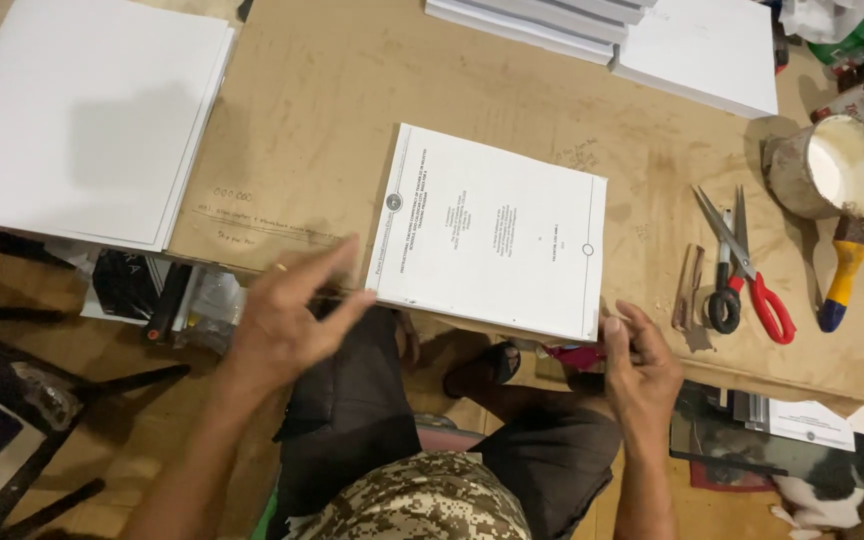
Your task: Assembling a notepad by stacking papers, applying glue to the spine, and trimming the edges.
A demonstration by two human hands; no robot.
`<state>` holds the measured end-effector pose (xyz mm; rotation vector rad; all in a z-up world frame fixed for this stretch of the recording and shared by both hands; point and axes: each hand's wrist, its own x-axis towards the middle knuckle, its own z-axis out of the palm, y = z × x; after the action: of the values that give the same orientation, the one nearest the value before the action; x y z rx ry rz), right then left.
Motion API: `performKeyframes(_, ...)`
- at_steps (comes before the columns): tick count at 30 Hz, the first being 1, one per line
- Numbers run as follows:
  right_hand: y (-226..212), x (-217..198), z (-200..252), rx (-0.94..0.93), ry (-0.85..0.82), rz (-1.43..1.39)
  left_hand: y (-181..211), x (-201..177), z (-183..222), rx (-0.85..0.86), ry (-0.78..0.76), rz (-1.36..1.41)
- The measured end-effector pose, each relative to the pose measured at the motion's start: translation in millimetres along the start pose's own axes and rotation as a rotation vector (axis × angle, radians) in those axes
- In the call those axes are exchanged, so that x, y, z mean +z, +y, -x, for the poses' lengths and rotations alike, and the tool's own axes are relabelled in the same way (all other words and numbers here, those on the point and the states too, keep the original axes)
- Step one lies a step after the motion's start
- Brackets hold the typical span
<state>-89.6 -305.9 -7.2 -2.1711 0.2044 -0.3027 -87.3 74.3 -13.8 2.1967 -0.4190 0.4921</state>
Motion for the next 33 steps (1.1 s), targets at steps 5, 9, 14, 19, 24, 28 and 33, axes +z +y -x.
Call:
performKeyframes(5,2.3,-10.6,-40.7,-0.073,-0.014,-0.125,7.5,-55.7,-24.4,-0.004,0.109,-0.283)
performKeyframes(9,13.7,0.4,-63.0,-0.049,0.132,-0.109,-18.9,-80.6,-50.1,-0.389,0.019,-0.448)
performKeyframes(14,37.0,1.7,-59.7,-0.155,0.157,0.023,-79.8,-104.8,-67.4,-0.685,-0.039,-0.597)
performKeyframes(19,39.3,0.9,-55.7,-0.144,0.166,0.012,-137.2,-97.0,-59.1,-0.693,-0.033,-0.645)
performKeyframes(24,45.5,3.5,-56.8,-0.152,0.187,-0.006,-154.6,-107.0,-53.6,-0.589,0.072,-0.611)
performKeyframes(28,49.7,5.9,-60.3,-0.172,0.190,-0.017,-125.3,-111.9,-56.8,-0.663,0.022,-0.532)
performKeyframes(33,44.3,5.6,-58.8,-0.220,0.227,0.008,-122.0,-102.0,-51.5,-0.610,0.000,-0.783)
